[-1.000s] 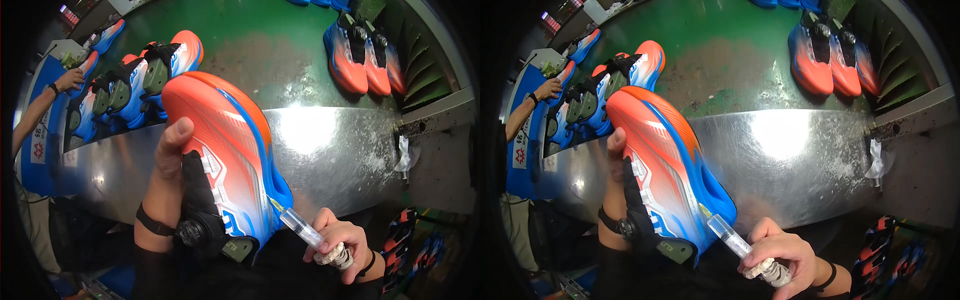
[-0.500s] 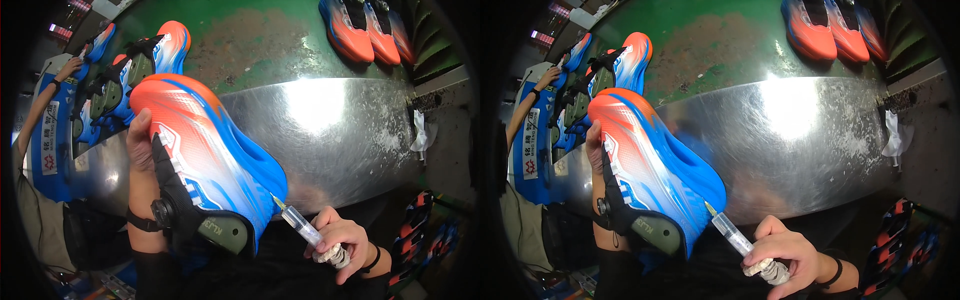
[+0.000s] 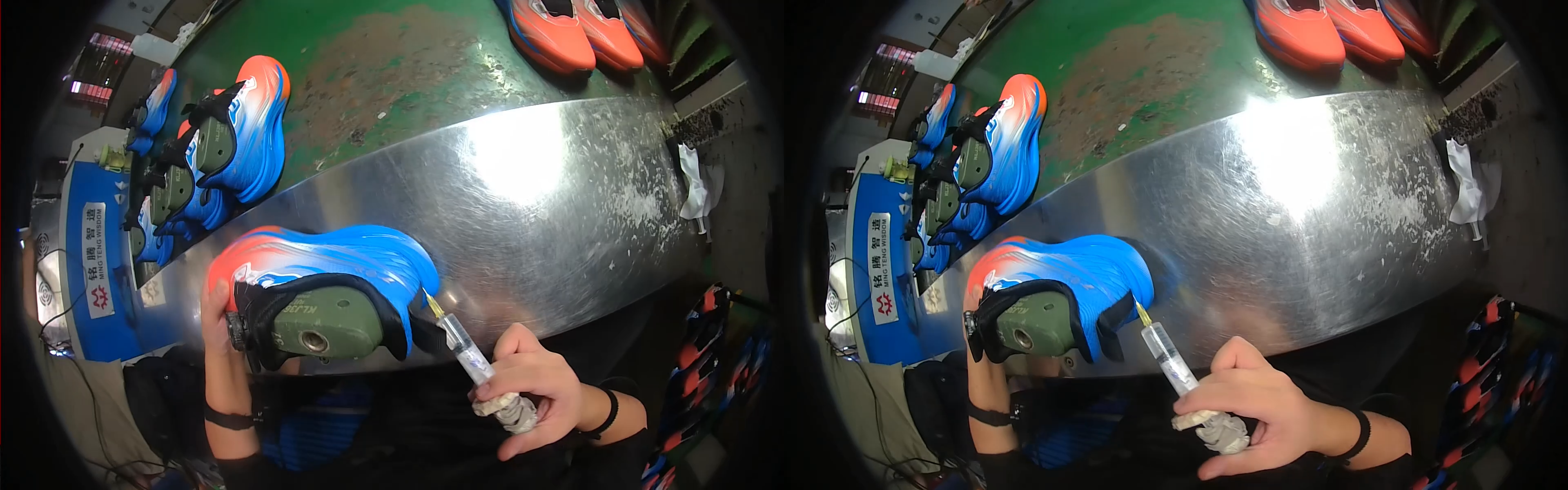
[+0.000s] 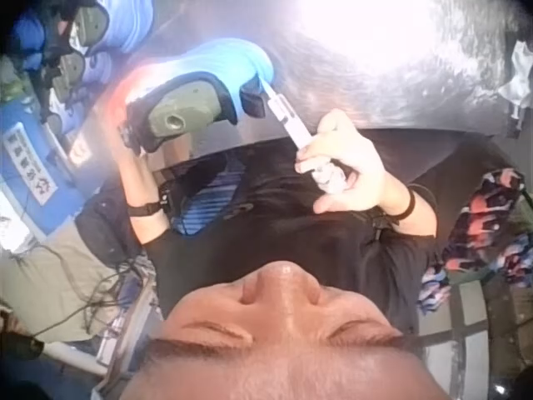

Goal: Applying adhesive or filler to the seams of shoe uppers using a syringe.

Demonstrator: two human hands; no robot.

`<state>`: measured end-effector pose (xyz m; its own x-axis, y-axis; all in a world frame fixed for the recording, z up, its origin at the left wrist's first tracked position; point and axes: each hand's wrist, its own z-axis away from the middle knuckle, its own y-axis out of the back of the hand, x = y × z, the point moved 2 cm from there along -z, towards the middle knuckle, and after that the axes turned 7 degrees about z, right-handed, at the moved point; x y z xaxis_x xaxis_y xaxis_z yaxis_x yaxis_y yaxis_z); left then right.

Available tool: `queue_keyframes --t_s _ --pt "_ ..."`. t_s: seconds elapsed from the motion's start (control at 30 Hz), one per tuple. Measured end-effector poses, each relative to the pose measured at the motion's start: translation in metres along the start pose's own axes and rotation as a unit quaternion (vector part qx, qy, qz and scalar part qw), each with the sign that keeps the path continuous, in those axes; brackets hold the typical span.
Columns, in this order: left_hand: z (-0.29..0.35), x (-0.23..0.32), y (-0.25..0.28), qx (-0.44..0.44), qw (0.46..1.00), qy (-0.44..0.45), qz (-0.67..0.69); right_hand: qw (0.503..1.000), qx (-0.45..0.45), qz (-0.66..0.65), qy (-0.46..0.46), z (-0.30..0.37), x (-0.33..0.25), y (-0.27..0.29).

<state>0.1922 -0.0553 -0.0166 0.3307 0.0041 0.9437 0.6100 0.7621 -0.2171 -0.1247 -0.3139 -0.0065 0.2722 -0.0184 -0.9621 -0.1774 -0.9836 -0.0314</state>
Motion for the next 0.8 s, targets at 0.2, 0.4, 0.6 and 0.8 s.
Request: queue_keyframes --t_s 0.2,0.4,0.6,0.8 --pt "0.041 0.000 -0.014 0.086 0.996 0.005 0.030 0.998 0.023 0.053 0.004 -0.009 0.002 -0.012" --pt "0.075 -0.003 0.012 0.013 0.996 0.087 0.029 0.997 0.025 0.075 -0.001 -0.015 -0.001 -0.020" --pt "0.090 0.002 -0.042 0.006 0.978 0.174 0.114 0.997 0.037 0.073 -0.006 -0.020 -0.001 -0.026" --pt "0.111 -0.019 -0.068 -0.020 0.963 0.204 0.177 0.998 0.021 0.055 -0.017 -0.022 -0.012 -0.027"
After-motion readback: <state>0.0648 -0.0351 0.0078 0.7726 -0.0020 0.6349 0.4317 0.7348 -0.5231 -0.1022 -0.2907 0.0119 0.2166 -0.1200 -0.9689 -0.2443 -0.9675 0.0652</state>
